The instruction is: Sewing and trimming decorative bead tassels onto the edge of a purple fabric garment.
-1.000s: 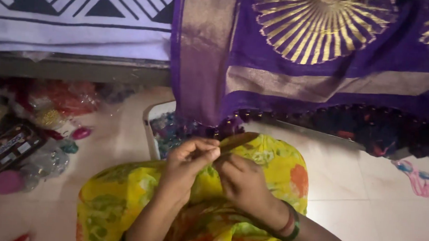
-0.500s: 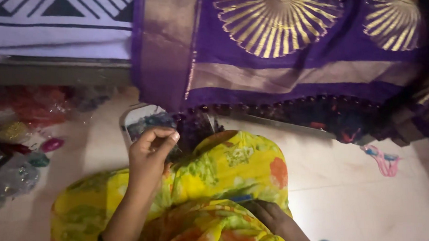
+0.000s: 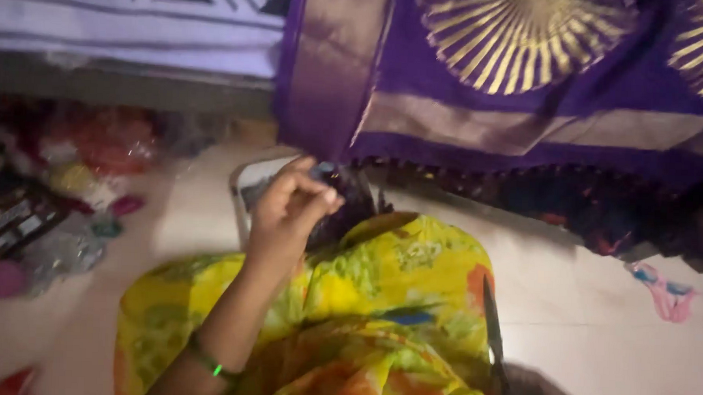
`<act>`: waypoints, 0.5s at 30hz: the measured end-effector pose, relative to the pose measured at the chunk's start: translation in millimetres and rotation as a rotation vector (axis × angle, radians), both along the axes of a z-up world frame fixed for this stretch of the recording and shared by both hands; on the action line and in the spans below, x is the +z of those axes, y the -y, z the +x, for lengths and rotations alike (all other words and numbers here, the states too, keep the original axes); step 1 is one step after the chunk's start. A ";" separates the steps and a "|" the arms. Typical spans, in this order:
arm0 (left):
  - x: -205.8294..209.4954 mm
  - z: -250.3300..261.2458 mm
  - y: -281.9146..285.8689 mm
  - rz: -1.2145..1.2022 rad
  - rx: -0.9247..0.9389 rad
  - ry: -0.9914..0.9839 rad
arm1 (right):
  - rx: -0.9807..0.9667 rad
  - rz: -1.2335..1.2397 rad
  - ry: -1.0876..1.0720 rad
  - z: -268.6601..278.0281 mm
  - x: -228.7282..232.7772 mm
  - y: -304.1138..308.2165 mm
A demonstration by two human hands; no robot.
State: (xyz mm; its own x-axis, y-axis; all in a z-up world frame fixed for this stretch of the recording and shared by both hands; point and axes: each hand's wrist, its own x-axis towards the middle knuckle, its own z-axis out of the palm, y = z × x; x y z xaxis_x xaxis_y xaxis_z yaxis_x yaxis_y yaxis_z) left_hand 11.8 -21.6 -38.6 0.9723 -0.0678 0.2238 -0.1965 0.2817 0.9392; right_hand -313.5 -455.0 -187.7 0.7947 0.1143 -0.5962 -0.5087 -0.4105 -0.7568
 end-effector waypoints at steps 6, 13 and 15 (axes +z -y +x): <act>1.4 -3.8 1.3 -0.522 -0.320 -0.202 | -0.011 -0.008 0.038 131.2 143.3 -96.8; -7.3 -14.1 -14.9 -0.541 -0.321 -0.220 | 0.270 0.560 0.151 170.0 131.4 -113.8; -8.7 -14.5 -16.3 -0.544 -0.333 -0.198 | 0.232 0.614 0.165 180.3 134.7 -123.7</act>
